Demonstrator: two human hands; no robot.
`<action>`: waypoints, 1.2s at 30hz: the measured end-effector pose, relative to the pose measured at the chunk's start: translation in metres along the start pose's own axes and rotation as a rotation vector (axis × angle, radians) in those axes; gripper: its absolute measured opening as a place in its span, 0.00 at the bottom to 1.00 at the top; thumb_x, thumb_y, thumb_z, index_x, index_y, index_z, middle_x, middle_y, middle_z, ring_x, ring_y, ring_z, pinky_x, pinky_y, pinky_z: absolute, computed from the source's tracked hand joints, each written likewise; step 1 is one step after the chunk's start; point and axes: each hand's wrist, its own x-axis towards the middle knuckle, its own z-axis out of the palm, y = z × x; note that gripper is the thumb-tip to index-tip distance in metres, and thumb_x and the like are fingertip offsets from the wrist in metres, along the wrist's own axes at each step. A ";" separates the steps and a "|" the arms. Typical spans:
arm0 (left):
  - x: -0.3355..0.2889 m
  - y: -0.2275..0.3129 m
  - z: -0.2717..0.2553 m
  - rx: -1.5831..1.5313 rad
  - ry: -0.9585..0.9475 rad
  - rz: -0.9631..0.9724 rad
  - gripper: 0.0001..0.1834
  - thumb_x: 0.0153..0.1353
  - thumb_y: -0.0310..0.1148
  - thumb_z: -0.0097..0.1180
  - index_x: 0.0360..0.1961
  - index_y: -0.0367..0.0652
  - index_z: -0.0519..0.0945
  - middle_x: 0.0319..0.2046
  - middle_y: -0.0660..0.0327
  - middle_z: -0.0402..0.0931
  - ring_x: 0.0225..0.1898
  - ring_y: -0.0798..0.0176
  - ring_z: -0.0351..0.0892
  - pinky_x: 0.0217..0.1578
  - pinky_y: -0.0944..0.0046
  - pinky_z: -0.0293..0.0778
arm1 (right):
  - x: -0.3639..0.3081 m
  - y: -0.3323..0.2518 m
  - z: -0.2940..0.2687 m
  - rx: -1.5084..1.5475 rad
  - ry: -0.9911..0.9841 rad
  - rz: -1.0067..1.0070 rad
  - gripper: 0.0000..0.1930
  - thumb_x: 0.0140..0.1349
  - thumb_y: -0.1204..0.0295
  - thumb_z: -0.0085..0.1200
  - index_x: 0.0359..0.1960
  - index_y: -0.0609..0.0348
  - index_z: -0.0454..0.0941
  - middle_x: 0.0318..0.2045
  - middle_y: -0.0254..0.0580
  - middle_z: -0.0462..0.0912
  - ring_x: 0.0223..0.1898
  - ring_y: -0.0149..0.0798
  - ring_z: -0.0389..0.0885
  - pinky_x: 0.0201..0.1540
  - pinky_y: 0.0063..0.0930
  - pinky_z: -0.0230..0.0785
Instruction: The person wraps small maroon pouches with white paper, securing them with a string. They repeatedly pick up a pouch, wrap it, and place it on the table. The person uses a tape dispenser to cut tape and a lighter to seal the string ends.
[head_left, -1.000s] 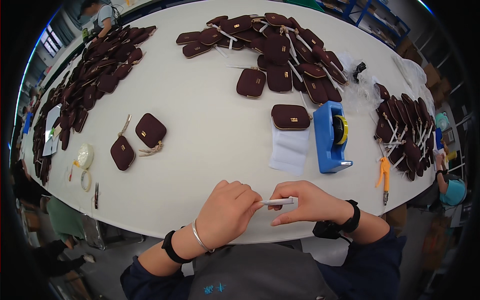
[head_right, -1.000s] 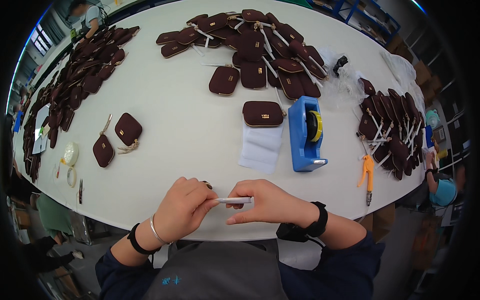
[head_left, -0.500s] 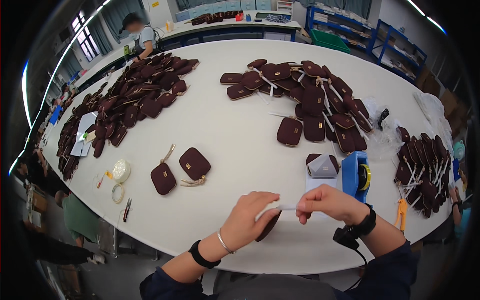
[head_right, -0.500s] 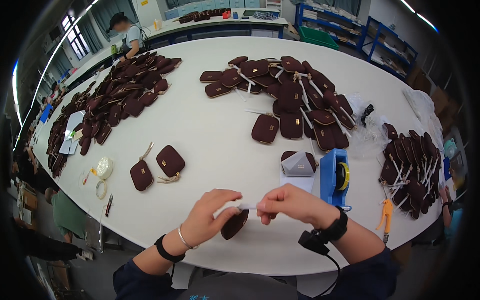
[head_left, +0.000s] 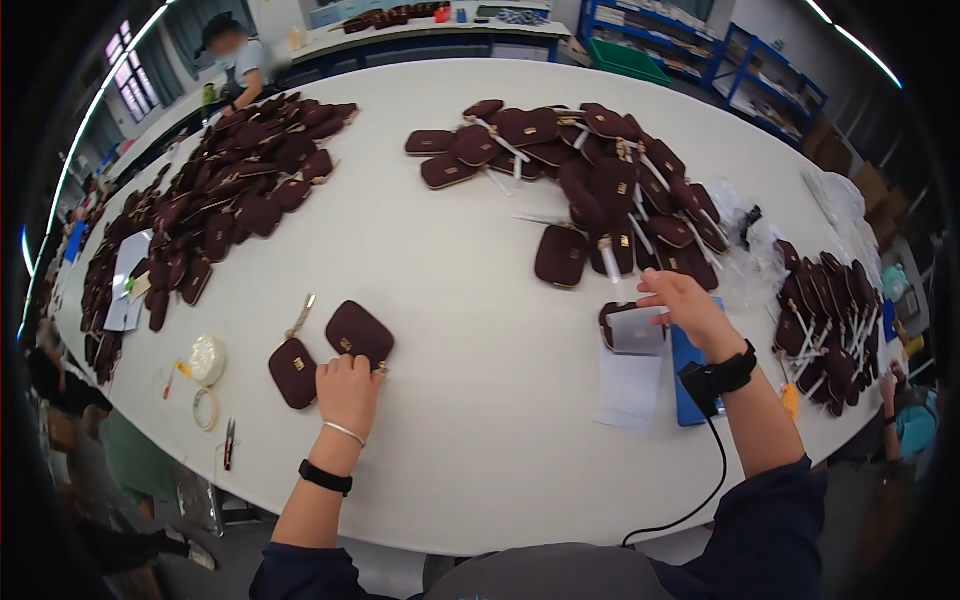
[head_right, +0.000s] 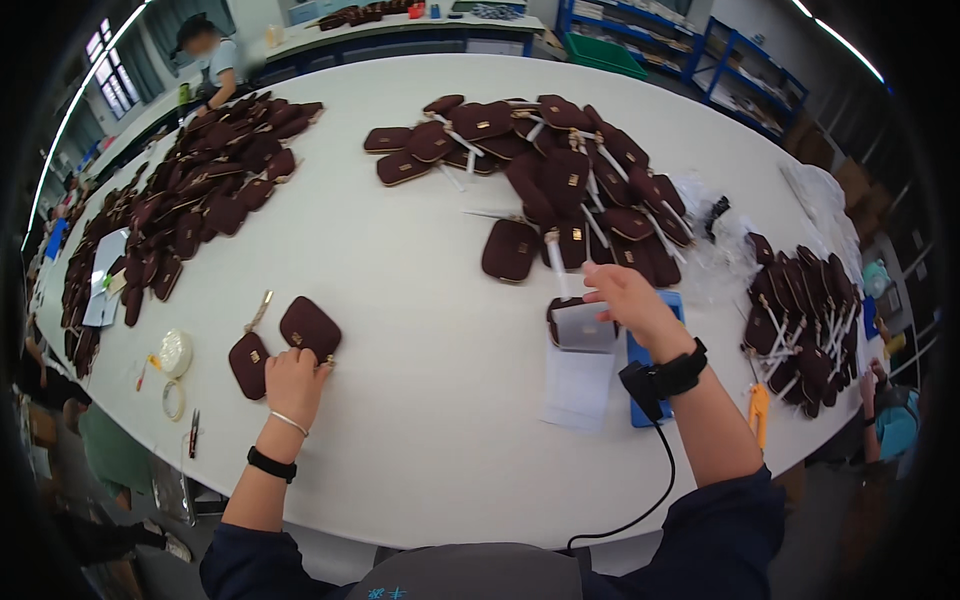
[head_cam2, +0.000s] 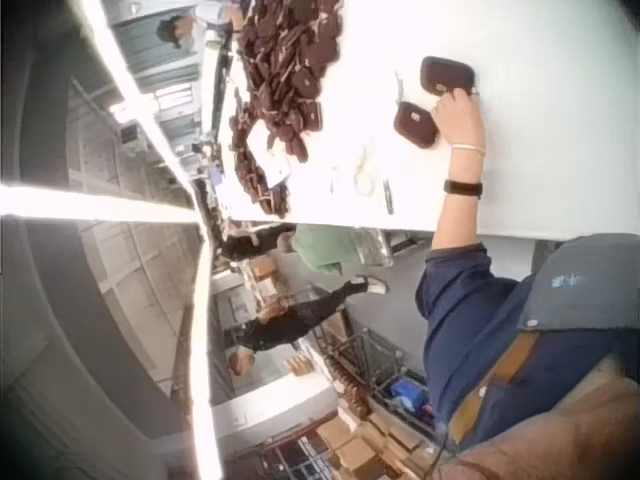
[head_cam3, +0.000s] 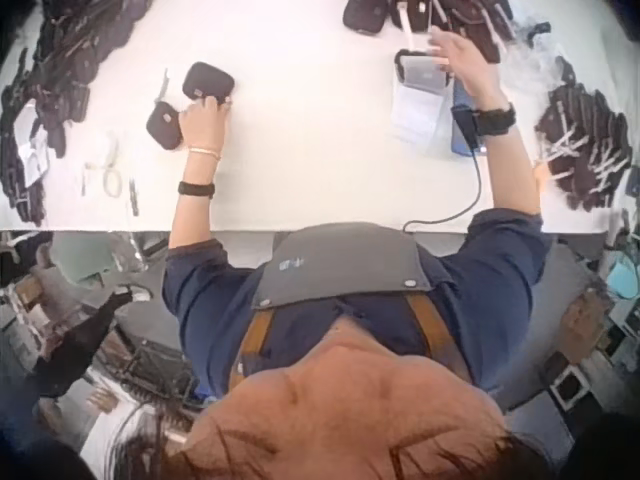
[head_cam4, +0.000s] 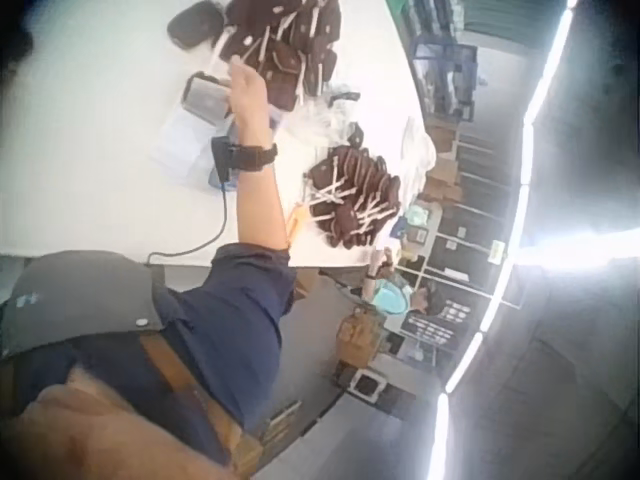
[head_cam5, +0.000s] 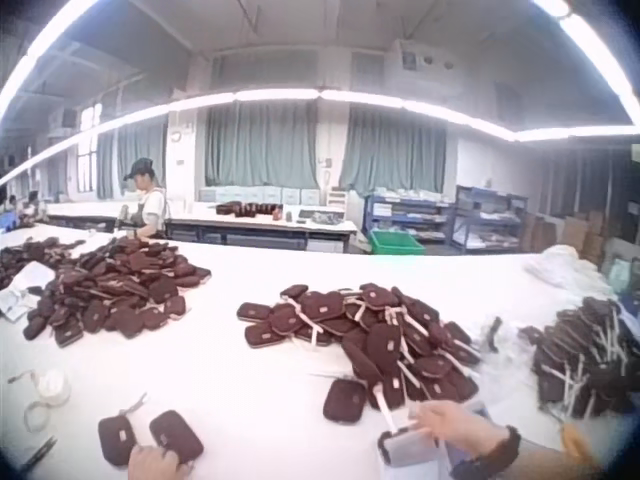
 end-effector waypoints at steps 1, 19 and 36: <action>0.000 0.006 0.006 0.039 -0.011 0.012 0.12 0.53 0.37 0.65 0.28 0.45 0.75 0.26 0.59 0.74 0.34 0.57 0.76 0.39 0.56 0.67 | -0.003 0.013 -0.006 -0.231 0.049 -0.062 0.23 0.63 0.56 0.58 0.48 0.66 0.76 0.43 0.44 0.81 0.40 0.38 0.79 0.41 0.31 0.72; 0.016 0.029 -0.011 -0.073 -0.097 0.405 0.07 0.58 0.29 0.52 0.35 0.42 0.81 0.37 0.58 0.73 0.43 0.56 0.74 0.41 0.58 0.69 | 0.003 0.089 -0.023 -0.397 0.000 -0.238 0.06 0.45 0.76 0.65 0.21 0.63 0.80 0.19 0.28 0.77 0.23 0.23 0.72 0.26 0.23 0.65; -0.007 0.048 -0.033 -0.400 0.123 0.507 0.06 0.58 0.29 0.58 0.36 0.43 0.75 0.32 0.61 0.74 0.42 0.61 0.75 0.53 0.58 0.64 | -0.142 0.002 0.037 0.008 -0.165 -0.321 0.01 0.53 0.84 0.54 0.25 0.69 0.77 0.25 0.41 0.83 0.29 0.30 0.81 0.36 0.21 0.71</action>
